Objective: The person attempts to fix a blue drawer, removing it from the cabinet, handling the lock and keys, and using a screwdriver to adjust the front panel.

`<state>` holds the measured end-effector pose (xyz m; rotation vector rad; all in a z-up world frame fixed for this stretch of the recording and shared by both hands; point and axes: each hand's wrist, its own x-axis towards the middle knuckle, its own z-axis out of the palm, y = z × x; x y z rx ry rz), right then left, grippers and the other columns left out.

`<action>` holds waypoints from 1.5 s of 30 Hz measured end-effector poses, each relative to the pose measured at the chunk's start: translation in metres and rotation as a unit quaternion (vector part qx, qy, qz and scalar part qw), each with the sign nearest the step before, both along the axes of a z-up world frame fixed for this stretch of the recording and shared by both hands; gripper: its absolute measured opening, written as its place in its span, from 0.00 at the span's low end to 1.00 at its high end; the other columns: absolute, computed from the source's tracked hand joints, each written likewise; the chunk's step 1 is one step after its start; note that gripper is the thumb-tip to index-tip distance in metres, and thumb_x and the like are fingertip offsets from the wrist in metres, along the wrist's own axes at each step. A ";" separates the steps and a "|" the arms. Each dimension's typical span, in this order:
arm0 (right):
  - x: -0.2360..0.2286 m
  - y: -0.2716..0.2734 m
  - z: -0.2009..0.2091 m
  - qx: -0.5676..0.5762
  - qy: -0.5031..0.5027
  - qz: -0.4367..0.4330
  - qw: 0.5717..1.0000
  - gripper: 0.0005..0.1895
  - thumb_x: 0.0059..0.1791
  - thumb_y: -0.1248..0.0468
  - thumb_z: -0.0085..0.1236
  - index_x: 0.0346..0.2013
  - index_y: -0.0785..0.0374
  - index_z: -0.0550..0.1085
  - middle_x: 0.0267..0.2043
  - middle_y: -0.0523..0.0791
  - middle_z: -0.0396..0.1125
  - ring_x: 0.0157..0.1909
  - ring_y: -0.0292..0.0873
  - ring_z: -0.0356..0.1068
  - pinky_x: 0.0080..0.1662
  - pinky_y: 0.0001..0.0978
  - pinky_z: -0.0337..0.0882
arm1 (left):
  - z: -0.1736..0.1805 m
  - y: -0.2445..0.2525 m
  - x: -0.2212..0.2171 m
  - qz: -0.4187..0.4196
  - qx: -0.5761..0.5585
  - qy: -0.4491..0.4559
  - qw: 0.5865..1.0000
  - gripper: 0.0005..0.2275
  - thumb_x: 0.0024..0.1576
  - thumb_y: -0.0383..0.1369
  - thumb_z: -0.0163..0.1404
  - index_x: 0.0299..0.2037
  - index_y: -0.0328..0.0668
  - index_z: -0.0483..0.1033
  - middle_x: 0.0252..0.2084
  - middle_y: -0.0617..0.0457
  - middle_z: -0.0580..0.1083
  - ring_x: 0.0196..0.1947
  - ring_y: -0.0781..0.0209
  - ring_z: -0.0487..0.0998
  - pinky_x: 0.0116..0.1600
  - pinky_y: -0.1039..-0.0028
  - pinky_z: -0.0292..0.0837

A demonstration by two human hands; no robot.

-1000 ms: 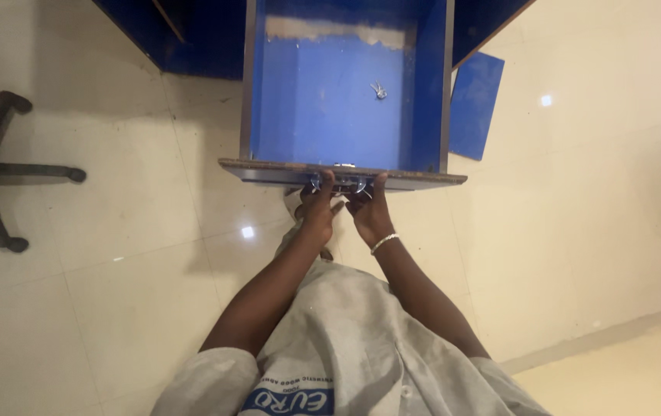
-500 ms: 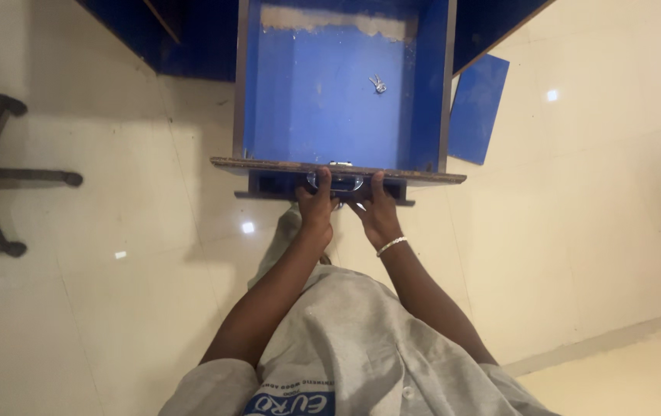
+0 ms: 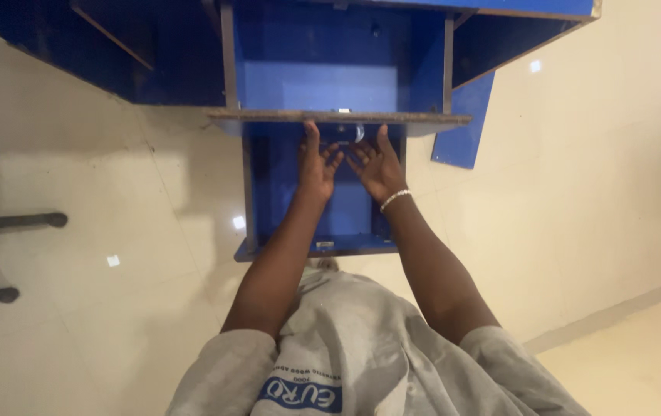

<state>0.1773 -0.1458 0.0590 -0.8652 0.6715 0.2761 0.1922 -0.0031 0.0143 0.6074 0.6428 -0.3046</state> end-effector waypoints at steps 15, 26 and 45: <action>-0.205 -0.038 -0.016 -0.060 0.088 0.419 0.902 0.34 0.51 0.54 0.56 0.69 0.61 0.59 0.64 0.48 0.64 0.63 0.45 0.66 0.57 0.40 0.70 | -0.065 -0.001 -0.088 0.058 -0.022 0.081 0.995 0.16 0.61 0.46 0.47 0.53 0.51 0.70 0.41 0.54 0.74 0.29 0.60 0.70 0.31 0.69 0.68; -0.238 -0.049 0.022 -0.158 0.061 0.471 0.865 0.25 0.52 0.57 0.58 0.61 0.64 0.69 0.51 0.47 0.70 0.49 0.39 0.71 0.50 0.35 0.73 | -0.055 0.029 -0.227 0.026 0.102 0.148 0.983 0.14 0.63 0.40 0.48 0.55 0.46 0.69 0.42 0.51 0.76 0.33 0.59 0.75 0.34 0.67 0.71; 0.093 -0.098 -0.075 -0.691 -0.236 0.488 0.479 0.28 0.48 0.65 0.56 0.63 0.67 0.68 0.64 0.65 0.59 0.59 0.71 0.62 0.59 0.56 0.65 | -0.120 0.039 -0.226 0.183 -0.105 0.071 0.975 0.26 0.66 0.66 0.44 0.50 0.54 0.77 0.34 0.58 0.75 0.24 0.60 0.72 0.24 0.67 0.62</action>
